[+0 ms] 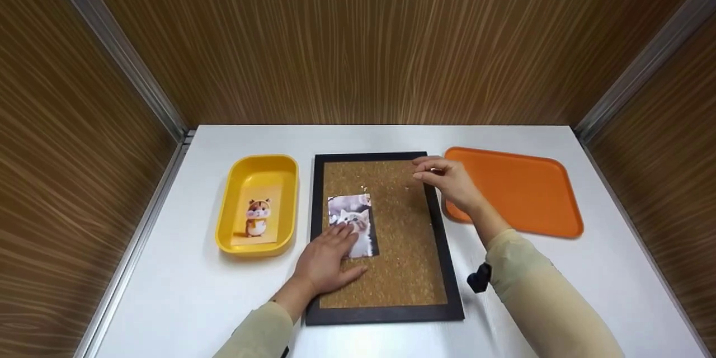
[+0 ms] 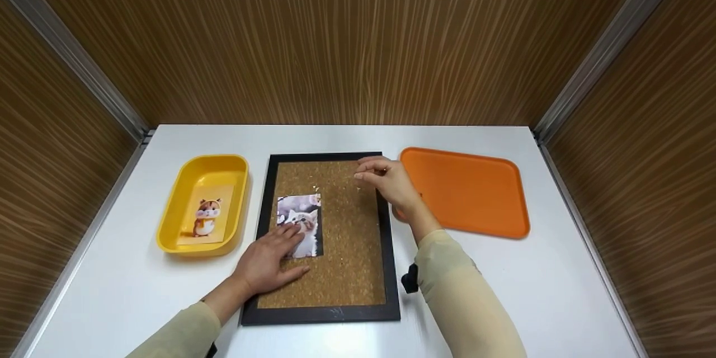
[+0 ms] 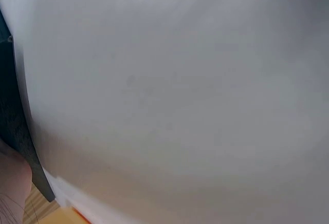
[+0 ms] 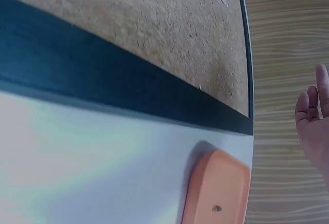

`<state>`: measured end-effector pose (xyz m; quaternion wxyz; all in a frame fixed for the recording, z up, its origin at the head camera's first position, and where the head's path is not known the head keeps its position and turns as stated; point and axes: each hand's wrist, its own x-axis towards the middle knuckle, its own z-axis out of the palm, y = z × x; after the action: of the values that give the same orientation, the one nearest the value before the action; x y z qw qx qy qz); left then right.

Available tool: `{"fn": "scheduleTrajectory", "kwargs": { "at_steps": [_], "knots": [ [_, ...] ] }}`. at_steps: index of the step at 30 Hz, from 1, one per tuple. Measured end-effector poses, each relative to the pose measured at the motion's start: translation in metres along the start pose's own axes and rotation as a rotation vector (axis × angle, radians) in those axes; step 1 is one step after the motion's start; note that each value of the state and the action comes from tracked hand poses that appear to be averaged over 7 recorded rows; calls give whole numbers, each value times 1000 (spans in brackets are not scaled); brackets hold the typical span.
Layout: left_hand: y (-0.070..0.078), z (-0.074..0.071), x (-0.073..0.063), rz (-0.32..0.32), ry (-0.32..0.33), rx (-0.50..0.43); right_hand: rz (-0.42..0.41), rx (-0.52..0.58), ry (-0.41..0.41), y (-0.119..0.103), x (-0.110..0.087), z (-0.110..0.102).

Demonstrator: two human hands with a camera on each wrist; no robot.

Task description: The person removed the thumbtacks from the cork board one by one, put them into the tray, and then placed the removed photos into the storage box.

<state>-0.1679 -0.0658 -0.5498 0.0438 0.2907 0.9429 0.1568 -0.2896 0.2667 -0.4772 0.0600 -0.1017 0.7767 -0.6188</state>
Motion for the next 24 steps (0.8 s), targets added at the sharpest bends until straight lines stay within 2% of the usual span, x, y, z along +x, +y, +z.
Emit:
{"fn": "scheduleTrajectory", "kwargs": {
  "at_steps": [13, 24],
  "knots": [
    [0, 0, 0, -2, -9, 11, 21, 12, 54, 1, -9, -31],
    [0, -1, 1, 18, 9, 26, 92, -16, 98, 1, -20, -63]
  ]
}}
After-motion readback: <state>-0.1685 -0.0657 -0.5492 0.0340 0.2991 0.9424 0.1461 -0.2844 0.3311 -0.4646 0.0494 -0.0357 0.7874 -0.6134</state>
